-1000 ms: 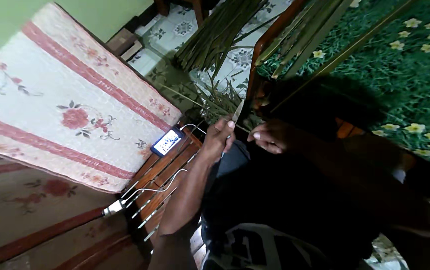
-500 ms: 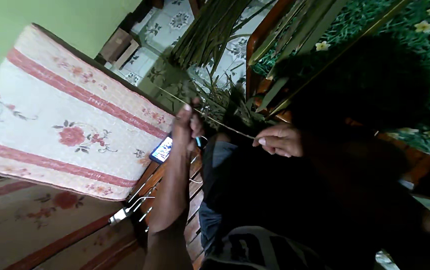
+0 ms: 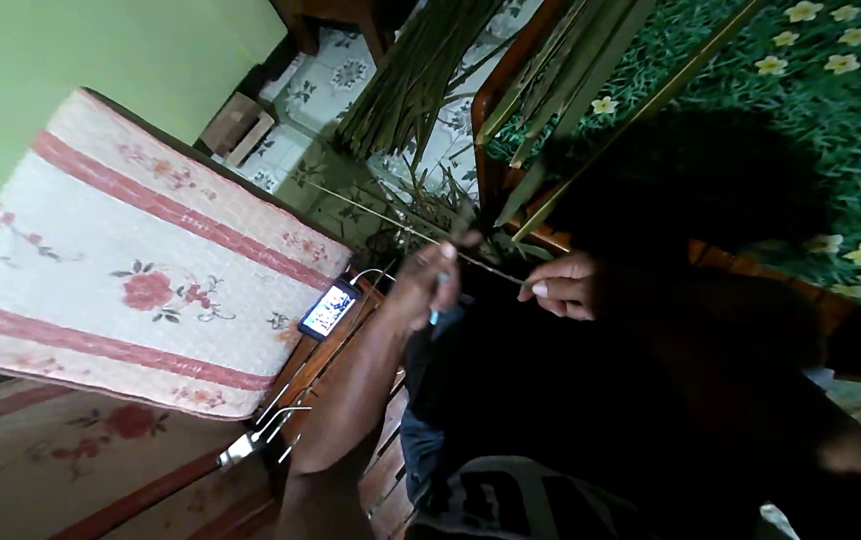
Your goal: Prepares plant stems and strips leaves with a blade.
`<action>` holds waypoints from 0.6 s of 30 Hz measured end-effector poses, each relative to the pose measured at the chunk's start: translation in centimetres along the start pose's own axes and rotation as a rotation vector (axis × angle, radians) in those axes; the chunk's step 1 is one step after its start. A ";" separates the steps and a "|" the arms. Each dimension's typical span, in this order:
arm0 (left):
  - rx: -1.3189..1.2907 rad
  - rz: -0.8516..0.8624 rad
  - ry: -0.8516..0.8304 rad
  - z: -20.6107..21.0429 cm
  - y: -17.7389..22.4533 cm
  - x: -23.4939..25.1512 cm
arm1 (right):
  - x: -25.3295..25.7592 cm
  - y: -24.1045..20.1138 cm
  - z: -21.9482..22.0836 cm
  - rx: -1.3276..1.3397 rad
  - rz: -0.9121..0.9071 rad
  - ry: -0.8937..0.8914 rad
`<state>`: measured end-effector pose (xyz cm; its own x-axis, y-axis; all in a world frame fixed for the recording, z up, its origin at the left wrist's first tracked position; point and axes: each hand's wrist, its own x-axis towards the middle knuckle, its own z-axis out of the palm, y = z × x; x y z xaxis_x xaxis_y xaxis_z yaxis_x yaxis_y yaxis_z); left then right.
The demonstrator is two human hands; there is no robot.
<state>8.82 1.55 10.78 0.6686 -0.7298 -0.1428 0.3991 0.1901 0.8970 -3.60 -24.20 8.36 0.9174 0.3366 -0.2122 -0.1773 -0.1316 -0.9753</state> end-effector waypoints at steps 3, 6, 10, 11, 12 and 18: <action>-0.036 0.114 0.077 -1.4 1.2 0.0 | -0.7 0.1 0.2 -0.002 0.007 0.008; 0.009 -0.080 -0.058 0.9 -1.5 -0.6 | -0.3 -0.1 0.2 -0.010 -0.063 -0.048; 0.088 -0.034 0.008 0.7 0.0 -0.2 | -0.5 0.0 0.7 0.028 -0.100 -0.019; 0.062 0.035 0.048 0.0 0.5 0.2 | -0.7 -0.1 0.8 0.049 -0.093 -0.005; 0.037 0.069 0.059 -0.2 0.6 0.5 | -0.6 -0.1 1.0 0.073 -0.096 0.001; 0.121 -0.079 -0.056 3.0 -2.1 0.2 | 0.7 0.6 1.8 0.192 -0.178 0.034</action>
<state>6.21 -1.00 10.11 0.6005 -0.7756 -0.1943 0.3686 0.0528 0.9281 -3.68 -22.41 7.49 0.9512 0.3063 -0.0371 -0.0731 0.1070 -0.9916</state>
